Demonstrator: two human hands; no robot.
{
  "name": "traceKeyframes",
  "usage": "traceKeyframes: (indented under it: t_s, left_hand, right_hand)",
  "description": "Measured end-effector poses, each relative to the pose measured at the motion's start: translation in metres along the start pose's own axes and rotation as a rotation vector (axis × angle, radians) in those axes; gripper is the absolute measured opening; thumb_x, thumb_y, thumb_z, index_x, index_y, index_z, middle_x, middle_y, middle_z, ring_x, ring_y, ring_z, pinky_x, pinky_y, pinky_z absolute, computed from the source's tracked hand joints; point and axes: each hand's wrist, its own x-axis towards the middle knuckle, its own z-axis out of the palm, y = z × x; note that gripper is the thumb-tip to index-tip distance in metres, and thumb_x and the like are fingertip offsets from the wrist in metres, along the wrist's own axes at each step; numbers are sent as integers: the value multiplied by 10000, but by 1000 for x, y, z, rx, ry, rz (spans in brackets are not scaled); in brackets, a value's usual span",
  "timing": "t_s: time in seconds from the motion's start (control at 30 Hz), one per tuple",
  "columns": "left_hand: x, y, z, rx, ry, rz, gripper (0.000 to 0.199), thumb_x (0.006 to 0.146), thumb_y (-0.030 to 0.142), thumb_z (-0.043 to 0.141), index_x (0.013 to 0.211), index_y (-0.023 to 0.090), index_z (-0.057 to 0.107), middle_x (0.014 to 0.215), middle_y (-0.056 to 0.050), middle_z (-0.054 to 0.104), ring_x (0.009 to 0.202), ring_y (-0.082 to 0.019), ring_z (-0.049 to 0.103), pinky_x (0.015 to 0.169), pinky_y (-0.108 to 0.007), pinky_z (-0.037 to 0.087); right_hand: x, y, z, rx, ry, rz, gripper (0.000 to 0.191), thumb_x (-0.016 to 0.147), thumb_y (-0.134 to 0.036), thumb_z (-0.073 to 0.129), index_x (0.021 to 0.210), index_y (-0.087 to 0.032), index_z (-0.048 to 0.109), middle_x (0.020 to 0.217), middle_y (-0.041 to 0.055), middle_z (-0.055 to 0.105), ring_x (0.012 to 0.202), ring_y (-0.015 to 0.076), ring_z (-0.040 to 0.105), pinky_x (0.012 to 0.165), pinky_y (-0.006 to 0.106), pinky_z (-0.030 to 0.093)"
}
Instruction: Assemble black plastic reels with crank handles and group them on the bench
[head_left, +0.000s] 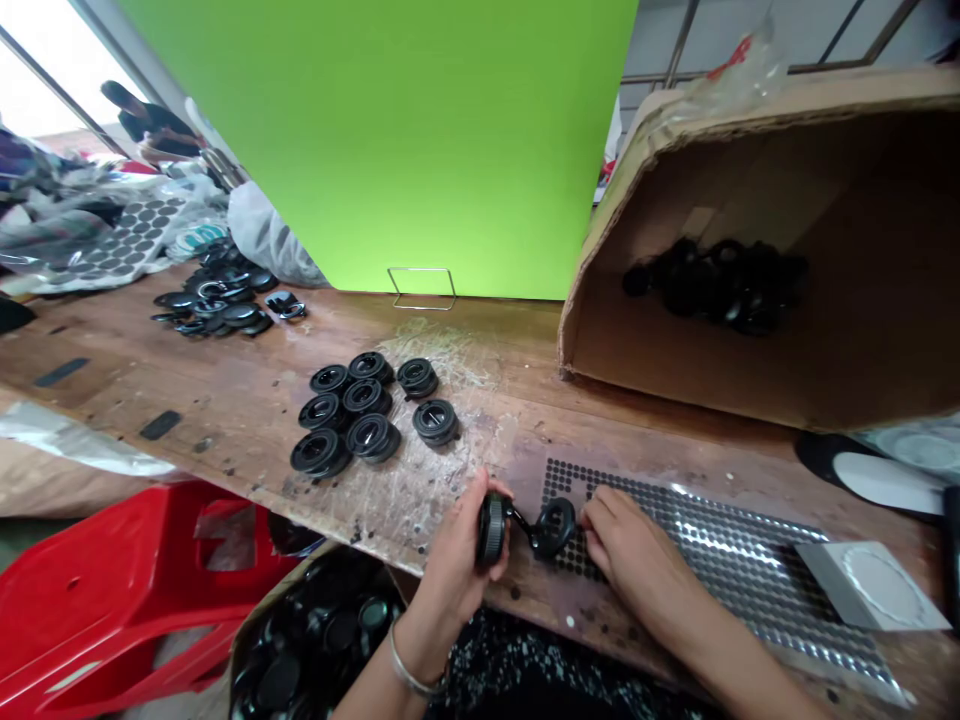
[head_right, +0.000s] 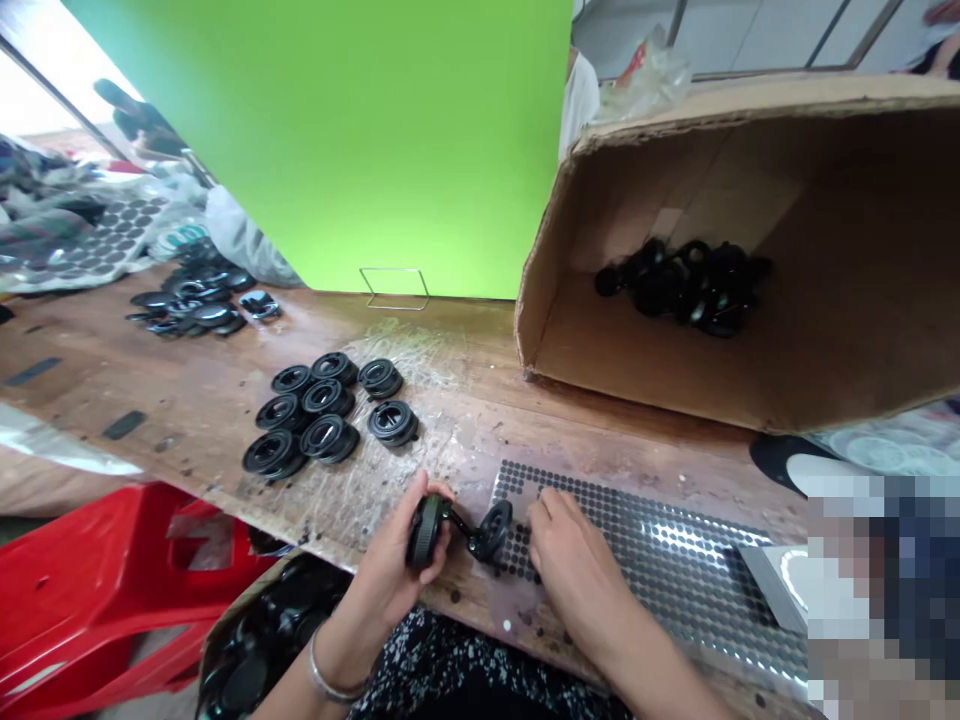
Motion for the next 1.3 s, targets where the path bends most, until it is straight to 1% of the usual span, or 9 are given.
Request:
traceKeyframes:
  t_s: [0.17,0.27,0.43,0.57,0.87,1.0,1.1,1.2,1.3]
  left_hand:
    - [-1,3,-5,-52,6,-61,467,807,639,586,897,182,598,570,27,506,421,-63,437,321,-114,235]
    - [-6,4,-5,-8,-1,-59,492,801,643,591,918,167,631,568,26,500,424,-69,457,315,-117,258]
    - [-12,-2,6,-8,-25,-113,492,798,646,596,893,164,625,556,27,511,393,-80,466,302,-137,304]
    - [-11,-12,14,-56,-56,-127,463,822,614,593,896,157,614,583,6,573,395,-90,498,316,-155,364]
    - [-20,-15,20,-164,-102,-219,431,864,561,585,917,134,622,654,-17,627,393,-81,546,321,-150,435]
    - [-21,-13,19,-182,-136,-299,432,900,545,533,879,121,615,621,-27,626,406,-102,579,330,-163,461]
    - [-20,-12,16,-151,-167,-312,408,918,522,499,867,127,589,574,-36,623,409,-131,592,328,-180,461]
    - [-19,-8,10,-119,-156,-296,290,914,460,497,901,174,541,564,-28,629,412,-151,592,343,-204,469]
    - [-16,-1,1,-121,-132,-226,190,901,412,486,902,222,488,557,-5,613,431,-161,590,361,-212,467]
  right_hand:
    - [0,3,4,-13,72,-26,169,766,-42,477,738,-207,500,782,39,552,739,197,551,640,308,456]
    - [-2,-4,-6,159,191,19,144,833,-98,475,756,-219,478,788,28,547,750,184,547,658,298,454]
    - [2,-42,-35,358,432,16,112,911,-177,491,822,-224,539,912,46,590,930,204,554,831,360,451]
    - [8,-65,-34,321,499,-61,118,913,-132,516,852,-212,577,985,57,608,1032,227,535,926,429,405]
    - [3,-56,-21,258,488,-67,80,893,-146,558,860,-209,595,978,53,623,1035,239,545,999,516,360]
    - [-11,-59,-19,107,516,-216,229,888,-84,532,1087,-153,622,1170,129,632,1217,302,500,1081,592,295]
    - [-19,-57,-18,72,428,-254,361,906,-100,511,1257,-153,573,1276,144,596,1319,331,421,1103,616,266]
    - [-19,-40,-21,222,330,-145,318,945,-177,474,1233,-242,593,1317,105,554,1340,299,397,1063,551,361]
    - [-14,-17,-21,301,373,41,177,946,-256,489,1041,-242,638,1235,97,567,1259,281,455,1021,514,398]
